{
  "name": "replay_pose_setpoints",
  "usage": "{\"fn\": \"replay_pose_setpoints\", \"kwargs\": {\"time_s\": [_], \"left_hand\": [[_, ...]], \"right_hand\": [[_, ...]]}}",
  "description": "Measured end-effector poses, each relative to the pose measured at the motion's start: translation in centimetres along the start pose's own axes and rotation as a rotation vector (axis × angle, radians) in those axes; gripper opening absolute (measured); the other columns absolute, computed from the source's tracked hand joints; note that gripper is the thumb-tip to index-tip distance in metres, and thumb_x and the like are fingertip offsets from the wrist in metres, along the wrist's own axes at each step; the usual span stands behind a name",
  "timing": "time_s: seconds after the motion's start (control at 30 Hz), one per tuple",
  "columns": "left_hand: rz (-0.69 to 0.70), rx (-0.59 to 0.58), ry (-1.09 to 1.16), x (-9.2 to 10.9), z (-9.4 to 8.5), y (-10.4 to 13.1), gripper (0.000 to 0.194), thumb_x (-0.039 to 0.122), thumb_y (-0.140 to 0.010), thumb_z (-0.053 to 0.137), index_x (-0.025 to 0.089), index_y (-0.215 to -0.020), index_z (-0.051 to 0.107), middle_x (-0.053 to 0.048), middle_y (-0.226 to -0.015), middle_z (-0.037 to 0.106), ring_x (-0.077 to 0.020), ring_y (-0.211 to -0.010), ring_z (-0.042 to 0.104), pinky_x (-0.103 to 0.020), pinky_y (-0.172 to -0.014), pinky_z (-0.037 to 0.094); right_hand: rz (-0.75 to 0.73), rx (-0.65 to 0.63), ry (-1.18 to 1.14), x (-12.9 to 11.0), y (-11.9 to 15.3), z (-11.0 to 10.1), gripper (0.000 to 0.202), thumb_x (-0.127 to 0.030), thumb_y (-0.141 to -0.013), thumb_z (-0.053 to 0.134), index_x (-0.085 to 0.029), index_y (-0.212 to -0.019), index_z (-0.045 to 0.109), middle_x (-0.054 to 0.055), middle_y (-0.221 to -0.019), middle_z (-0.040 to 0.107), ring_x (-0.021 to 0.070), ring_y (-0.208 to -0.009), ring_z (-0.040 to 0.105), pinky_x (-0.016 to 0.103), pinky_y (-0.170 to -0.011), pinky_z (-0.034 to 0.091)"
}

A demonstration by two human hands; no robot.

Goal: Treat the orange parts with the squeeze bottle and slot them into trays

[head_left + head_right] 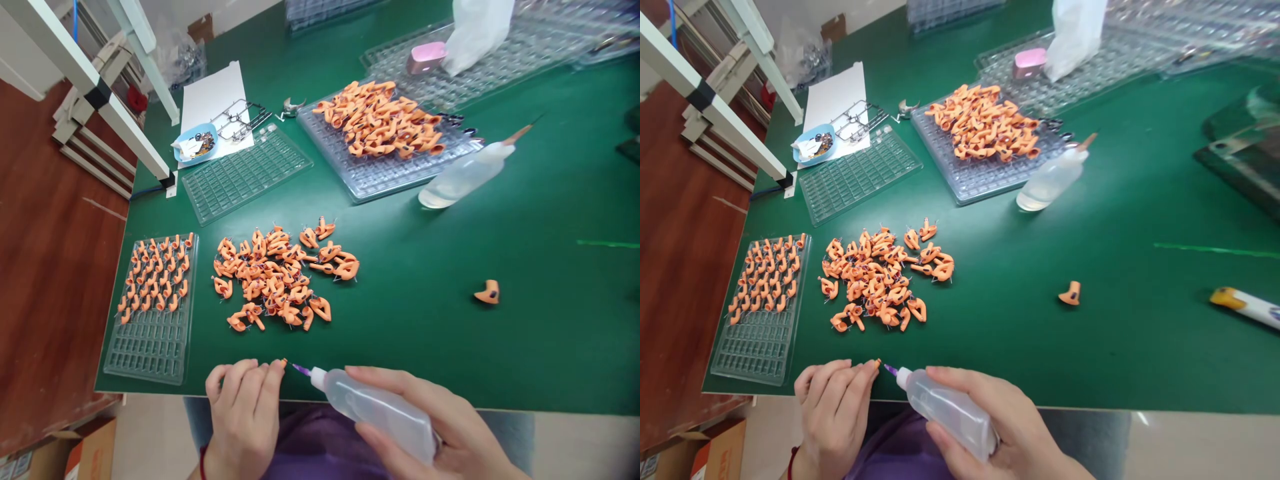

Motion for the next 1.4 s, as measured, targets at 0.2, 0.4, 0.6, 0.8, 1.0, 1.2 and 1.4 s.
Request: {"fn": "replay_pose_setpoints", "kwargs": {"time_s": [0.2, 0.4, 0.6, 0.8, 1.0, 1.2, 1.4], "left_hand": [[0.002, 0.008, -0.006, 0.0, -0.1, -0.1, 0.018, 0.008, -0.095, 0.06, 0.014, -0.107, 0.071, -0.002, -0.081, 0.073, -0.0173, -0.086, 0.066, -0.036, -0.087, 0.035], [-0.005, 0.013, 0.0, -0.1, 0.0, -0.3, 0.017, 0.008, -0.094, 0.061, 0.014, -0.106, 0.071, -0.002, -0.08, 0.073, -0.0171, -0.085, 0.065, -0.036, -0.086, 0.034], [-0.053, 0.058, 0.061, -0.1, -0.6, -0.9, 0.012, 0.011, -0.093, 0.064, 0.017, -0.099, 0.072, 0.0, -0.077, 0.072, -0.016, -0.081, 0.065, -0.034, -0.082, 0.036], [-0.116, 0.117, 0.305, 0.7, -1.8, -2.0, 0.011, 0.017, -0.095, 0.062, 0.022, -0.094, 0.072, 0.002, -0.077, 0.072, -0.0148, -0.079, 0.062, -0.032, -0.079, 0.041], [-0.133, 0.174, 0.355, 1.6, -1.8, -1.6, 0.015, 0.021, -0.097, 0.06, 0.026, -0.093, 0.073, 0.002, -0.076, 0.073, -0.0158, -0.079, 0.062, -0.036, -0.078, 0.04], [-0.138, 0.191, 0.367, 1.7, -1.7, -1.2, 0.014, 0.02, -0.094, 0.062, 0.026, -0.092, 0.074, 0.002, -0.075, 0.073, -0.0167, -0.079, 0.062, -0.037, -0.079, 0.04], [-0.137, 0.182, 0.379, 1.8, -1.6, -1.4, 0.014, 0.02, -0.095, 0.061, 0.026, -0.094, 0.074, 0.002, -0.075, 0.072, -0.0169, -0.08, 0.062, -0.036, -0.079, 0.039]], "right_hand": [[-0.041, -0.008, 0.016, -0.8, -0.9, -0.2, 0.033, -0.021, -0.084, 0.061, -0.026, -0.116, 0.058, 0.001, -0.091, 0.079, 0.0142, -0.074, 0.078, 0.014, -0.072, 0.06], [0.024, -0.01, -0.064, 0.4, 0.3, 0.0, 0.038, -0.02, -0.082, 0.066, -0.027, -0.119, 0.061, 0.003, -0.096, 0.079, 0.0174, -0.079, 0.077, 0.02, -0.077, 0.061], [0.379, 0.122, -0.419, 2.1, 1.2, 0.2, 0.032, -0.041, -0.085, 0.075, -0.038, -0.117, 0.07, -0.001, -0.097, 0.078, 0.015, -0.073, 0.074, 0.016, -0.068, 0.059], [0.744, 0.21, -0.891, 1.1, 0.6, 2.5, 0.04, -0.049, -0.069, 0.089, -0.037, -0.105, 0.075, -0.002, -0.084, 0.078, 0.014, -0.071, 0.074, 0.016, -0.067, 0.06], [0.761, 0.179, -0.855, 1.2, 0.9, 3.2, 0.041, -0.048, -0.067, 0.09, -0.031, -0.102, 0.077, 0.001, -0.099, 0.077, 0.0165, -0.078, 0.073, 0.019, -0.07, 0.06], [0.708, 0.177, -0.811, 1.2, 1.1, 3.0, 0.041, -0.051, -0.069, 0.088, -0.03, -0.102, 0.077, 0.004, -0.103, 0.077, 0.0189, -0.085, 0.075, 0.02, -0.075, 0.061], [0.634, 0.161, -0.793, 1.5, 1.0, 2.8, 0.036, -0.046, -0.073, 0.087, -0.031, -0.104, 0.077, 0.003, -0.105, 0.078, 0.019, -0.086, 0.076, 0.02, -0.077, 0.061]]}}
Point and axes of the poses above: each hand's wrist, its own y-axis away from the middle knuckle, its own z-axis out of the palm, x = y × z, the point moved 7 cm from there along -y, towards the middle knuckle
